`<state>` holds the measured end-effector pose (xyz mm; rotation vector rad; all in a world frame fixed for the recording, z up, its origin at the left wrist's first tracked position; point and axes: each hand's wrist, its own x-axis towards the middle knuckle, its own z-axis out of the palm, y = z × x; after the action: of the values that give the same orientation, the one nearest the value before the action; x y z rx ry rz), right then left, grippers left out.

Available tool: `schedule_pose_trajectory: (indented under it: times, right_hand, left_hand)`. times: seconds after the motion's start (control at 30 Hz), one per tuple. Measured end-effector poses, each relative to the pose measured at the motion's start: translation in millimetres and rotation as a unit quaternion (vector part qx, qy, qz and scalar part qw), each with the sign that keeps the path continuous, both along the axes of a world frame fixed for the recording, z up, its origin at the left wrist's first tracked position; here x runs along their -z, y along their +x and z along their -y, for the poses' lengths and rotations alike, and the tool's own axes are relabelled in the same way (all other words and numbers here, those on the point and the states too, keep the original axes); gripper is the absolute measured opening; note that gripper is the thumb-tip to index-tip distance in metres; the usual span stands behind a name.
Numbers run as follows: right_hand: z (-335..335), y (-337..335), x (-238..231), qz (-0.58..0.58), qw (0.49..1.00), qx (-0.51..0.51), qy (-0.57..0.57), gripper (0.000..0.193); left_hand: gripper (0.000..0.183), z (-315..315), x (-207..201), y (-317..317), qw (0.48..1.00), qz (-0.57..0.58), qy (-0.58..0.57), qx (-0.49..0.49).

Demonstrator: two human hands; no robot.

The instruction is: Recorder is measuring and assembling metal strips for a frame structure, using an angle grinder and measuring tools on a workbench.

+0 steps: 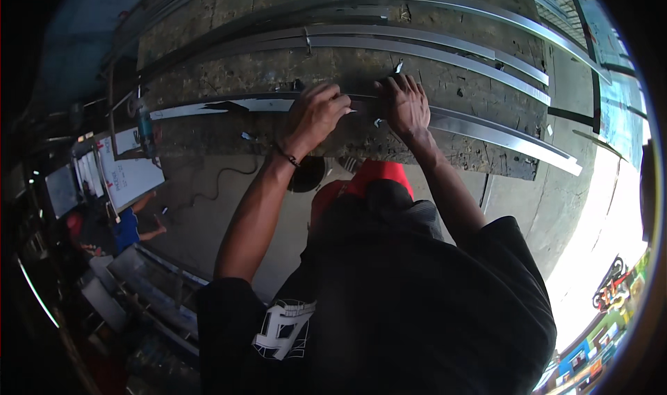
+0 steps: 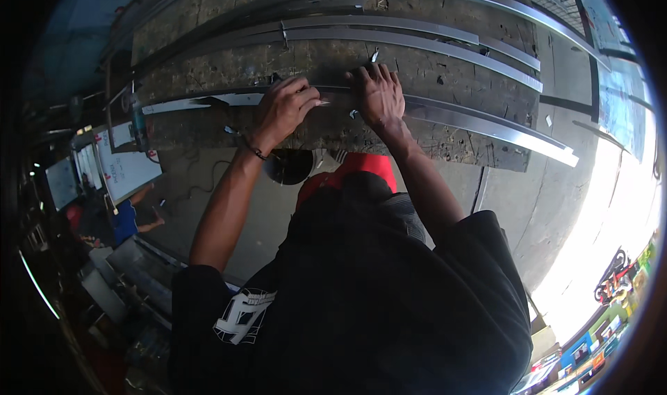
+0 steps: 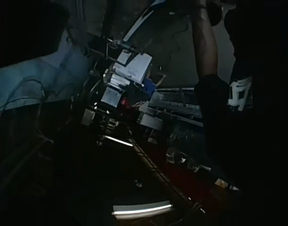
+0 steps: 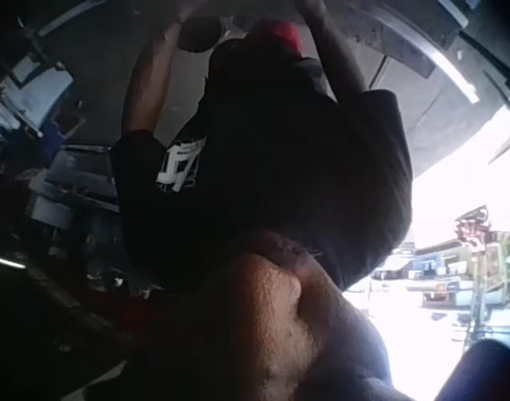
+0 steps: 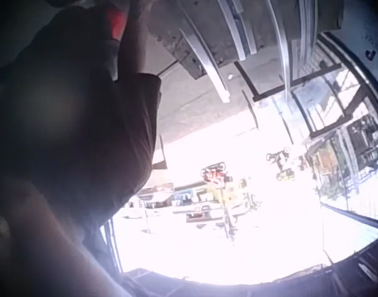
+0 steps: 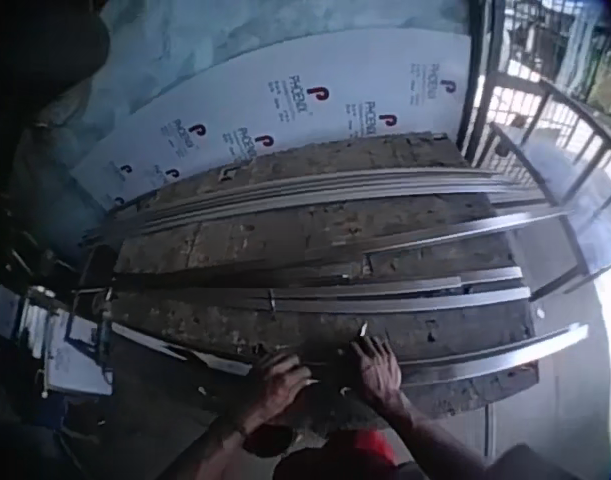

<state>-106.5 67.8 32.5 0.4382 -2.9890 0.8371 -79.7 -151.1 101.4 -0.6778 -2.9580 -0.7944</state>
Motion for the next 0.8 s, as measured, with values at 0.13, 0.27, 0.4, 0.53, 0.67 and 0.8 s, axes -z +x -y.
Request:
schedule_pose_trajectory:
  times: [0.13, 0.27, 0.4, 0.53, 0.67, 0.8]
  right_hand:
    - [-10.1, 1.5, 11.5, 0.0, 0.999, 0.028, -0.026, 0.033]
    - [-12.7, 6.0, 18.8, 0.0, 0.998, 0.031, -0.052, 0.021]
    - [-13.1, 8.3, 16.9, 0.037, 0.998, 0.032, -0.042, 0.021]
    - [-11.2, 9.6, 16.8, 0.04, 0.998, 0.038, -0.03, 0.022]
    - [-12.0, 10.3, 17.4, 0.035, 0.998, 0.041, -0.024, 0.022]
    - [-10.0, 8.4, 16.5, 0.011, 0.999, 0.039, -0.014, 0.021]
  left_hand:
    - [0.01, -21.5, -8.2, -37.6, 0.985, 0.008, -0.082, 0.151]
    - [0.011, -34.5, -9.7, -55.6, 0.952, 0.041, -0.152, 0.262]
    - [0.012, -41.0, -8.6, -63.6, 0.933, 0.044, -0.168, 0.316]
    - [0.011, -38.4, -7.5, -64.9, 0.921, 0.034, -0.162, 0.352]
    - [0.01, -38.5, -7.8, -70.6, 0.911, 0.024, -0.165, 0.376]
    - [0.01, -35.0, -5.2, -72.3, 0.91, 0.032, -0.149, 0.385]
